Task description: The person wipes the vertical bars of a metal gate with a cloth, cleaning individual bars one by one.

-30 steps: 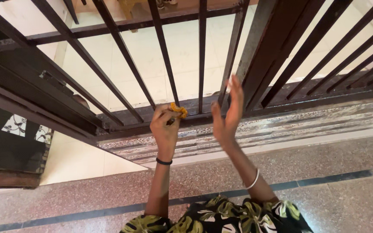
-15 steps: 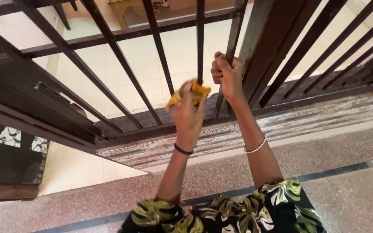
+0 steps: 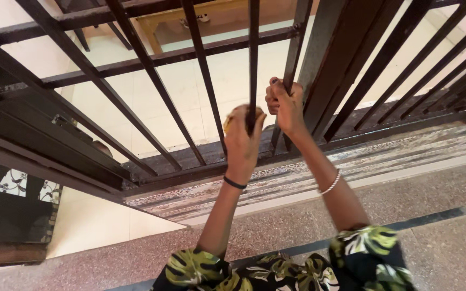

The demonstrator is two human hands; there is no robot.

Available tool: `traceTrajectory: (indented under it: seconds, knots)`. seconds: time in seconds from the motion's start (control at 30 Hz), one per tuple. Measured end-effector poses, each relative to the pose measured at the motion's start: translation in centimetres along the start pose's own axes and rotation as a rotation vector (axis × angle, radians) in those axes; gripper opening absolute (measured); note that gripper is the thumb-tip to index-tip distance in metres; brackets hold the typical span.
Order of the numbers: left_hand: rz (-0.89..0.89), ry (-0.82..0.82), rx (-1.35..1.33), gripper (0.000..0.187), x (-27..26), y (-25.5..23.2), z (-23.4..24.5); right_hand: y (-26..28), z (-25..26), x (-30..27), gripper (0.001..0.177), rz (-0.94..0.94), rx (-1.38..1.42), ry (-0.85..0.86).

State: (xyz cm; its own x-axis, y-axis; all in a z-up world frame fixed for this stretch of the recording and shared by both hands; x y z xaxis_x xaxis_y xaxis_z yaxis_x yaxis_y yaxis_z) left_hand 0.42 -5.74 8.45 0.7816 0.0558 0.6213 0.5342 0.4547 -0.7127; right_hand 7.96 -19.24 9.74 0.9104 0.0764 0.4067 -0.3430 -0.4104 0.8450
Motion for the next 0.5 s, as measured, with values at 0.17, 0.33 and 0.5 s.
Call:
traceTrajectory:
  seconds: [0.17,0.33,0.5]
  knots:
    - [-0.046,0.0,0.037,0.041,-5.4,3.5,-2.3,0.4,0.1,0.3,0.041,-0.05,-0.048,0.078]
    - [-0.123,0.171,0.377,0.054,-8.0,6.6,-1.9,0.2,0.3,0.3,0.045,0.081,-0.185,0.01]
    - [-0.315,-0.001,0.337,0.023,-7.8,3.4,5.0,0.2,0.2,0.0,0.043,0.078,-0.077,0.034]
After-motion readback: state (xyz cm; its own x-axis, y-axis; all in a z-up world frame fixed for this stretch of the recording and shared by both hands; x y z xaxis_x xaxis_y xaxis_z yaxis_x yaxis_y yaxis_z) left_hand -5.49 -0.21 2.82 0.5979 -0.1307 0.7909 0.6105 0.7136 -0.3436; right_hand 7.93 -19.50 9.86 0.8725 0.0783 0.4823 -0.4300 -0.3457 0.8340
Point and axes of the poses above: each hand's wrist, its own x-axis towards the middle knuckle, its own z-axis out of the back of the hand, y = z × x, the point moved 5 cm from there along x, towards the middle knuckle, and after that the axes turned 1 degree about y, right-handed, at the moved point
